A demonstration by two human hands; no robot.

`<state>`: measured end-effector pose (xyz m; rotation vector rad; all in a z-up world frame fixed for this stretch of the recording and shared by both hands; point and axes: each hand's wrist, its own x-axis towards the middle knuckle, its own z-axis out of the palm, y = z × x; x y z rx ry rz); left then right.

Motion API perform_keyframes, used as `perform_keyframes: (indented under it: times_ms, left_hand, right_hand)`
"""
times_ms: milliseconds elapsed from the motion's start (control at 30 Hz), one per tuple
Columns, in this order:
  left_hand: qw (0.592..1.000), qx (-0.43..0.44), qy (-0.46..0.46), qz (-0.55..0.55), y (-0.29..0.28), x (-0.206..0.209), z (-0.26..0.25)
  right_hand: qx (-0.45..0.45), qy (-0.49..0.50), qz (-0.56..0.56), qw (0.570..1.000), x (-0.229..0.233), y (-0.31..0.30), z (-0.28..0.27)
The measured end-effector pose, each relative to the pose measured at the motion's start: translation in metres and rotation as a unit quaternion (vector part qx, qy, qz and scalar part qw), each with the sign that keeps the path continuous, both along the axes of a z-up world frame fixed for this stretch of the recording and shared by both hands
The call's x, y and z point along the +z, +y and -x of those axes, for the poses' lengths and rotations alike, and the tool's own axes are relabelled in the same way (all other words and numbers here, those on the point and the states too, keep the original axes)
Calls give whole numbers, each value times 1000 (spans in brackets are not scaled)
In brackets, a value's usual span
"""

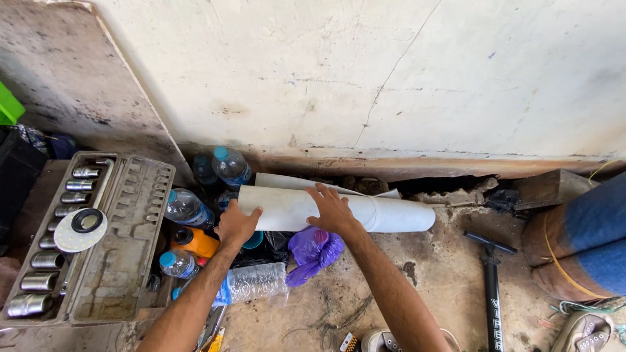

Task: The recorder is repairing or assembling a manual air pump and handling rolled-up materials.

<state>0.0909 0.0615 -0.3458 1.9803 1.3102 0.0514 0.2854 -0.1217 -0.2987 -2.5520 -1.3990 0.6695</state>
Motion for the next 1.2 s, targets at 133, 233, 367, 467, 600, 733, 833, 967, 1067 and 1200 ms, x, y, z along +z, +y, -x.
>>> perform_keyframes:
  times_ms: [133,233,367,467,600,733,833,967,1067,1200]
  left_hand:
    - [999,-5,-42,-33,-15,29,-8]
    - [993,-2,-96,-65,-25,44,-16]
    - [976,-20,-199,-87,-39,68,-34]
    - [957,-50,-267,-101,-51,86,-47]
    - [948,-112,-255,-154,-68,118,-63]
    - [899,-146,-308,-275,-88,124,-82]
    - [894,-163,-296,-294,-108,143,-88]
    - [855,-204,-345,-330,-122,154,-99]
    - [834,-222,-361,-354,-129,164,-102]
    - [798,-205,-403,-398,-132,185,-94]
  right_hand:
    - [-9,-7,-19,1000,2,-5,-6]
    - [-25,4,-18,1000,16,-12,-6]
    - [-27,1,-60,998,36,-21,-3]
    - [-34,-10,-84,996,47,-29,2]
    - [-82,-34,-120,989,76,-37,15]
    - [-94,-65,-164,980,93,-46,18]
    - [-105,-102,-198,969,98,-51,16]
    - [-152,-137,-261,943,97,-57,6]
    - [-171,-171,-307,920,95,-67,2]
    - [-187,-224,-365,884,102,-80,4]
